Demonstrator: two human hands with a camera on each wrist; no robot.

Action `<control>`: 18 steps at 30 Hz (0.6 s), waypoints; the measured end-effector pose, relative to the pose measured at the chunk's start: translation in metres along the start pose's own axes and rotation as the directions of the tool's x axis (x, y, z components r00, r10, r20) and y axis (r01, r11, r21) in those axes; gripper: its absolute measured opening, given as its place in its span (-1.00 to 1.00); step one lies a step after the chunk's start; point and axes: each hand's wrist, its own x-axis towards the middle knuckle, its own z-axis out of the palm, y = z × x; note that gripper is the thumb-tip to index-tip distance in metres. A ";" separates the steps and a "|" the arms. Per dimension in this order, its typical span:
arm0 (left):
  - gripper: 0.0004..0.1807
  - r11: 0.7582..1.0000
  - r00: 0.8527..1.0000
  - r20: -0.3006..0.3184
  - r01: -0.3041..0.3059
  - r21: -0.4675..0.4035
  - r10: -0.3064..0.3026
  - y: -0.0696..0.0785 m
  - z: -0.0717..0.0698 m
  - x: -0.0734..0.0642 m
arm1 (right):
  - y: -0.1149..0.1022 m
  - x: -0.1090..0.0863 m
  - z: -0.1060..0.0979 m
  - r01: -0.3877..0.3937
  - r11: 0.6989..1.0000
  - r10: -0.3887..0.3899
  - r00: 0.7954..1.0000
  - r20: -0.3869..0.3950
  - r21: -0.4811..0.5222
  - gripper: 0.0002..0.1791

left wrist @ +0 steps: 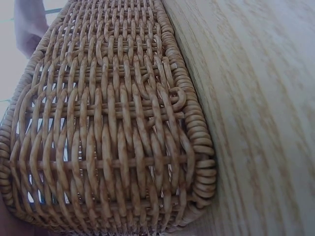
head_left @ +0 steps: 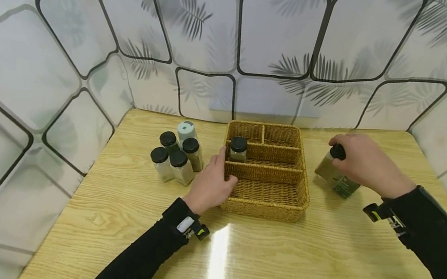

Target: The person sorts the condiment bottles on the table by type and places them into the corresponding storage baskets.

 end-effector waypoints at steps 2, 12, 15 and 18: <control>-0.11 1.000 1.000 0.001 0.000 0.001 0.000 0.000 0.000 0.000 | -0.002 0.001 -0.004 0.002 1.000 -0.002 1.000 -0.008 0.003 -0.55; -0.11 1.000 1.000 0.015 0.005 -0.004 -0.005 0.001 -0.001 0.000 | -0.020 0.006 -0.022 0.016 1.000 -0.017 0.999 -0.047 -0.007 -0.54; -0.11 1.000 1.000 0.013 0.007 -0.006 -0.007 0.001 -0.001 0.000 | -0.024 0.007 -0.025 0.035 0.999 -0.036 0.997 -0.071 -0.012 -0.56; -0.11 1.000 1.000 0.011 0.008 -0.007 -0.008 0.001 -0.002 0.000 | -0.029 0.009 -0.028 0.054 0.998 -0.055 0.994 -0.092 -0.016 -0.58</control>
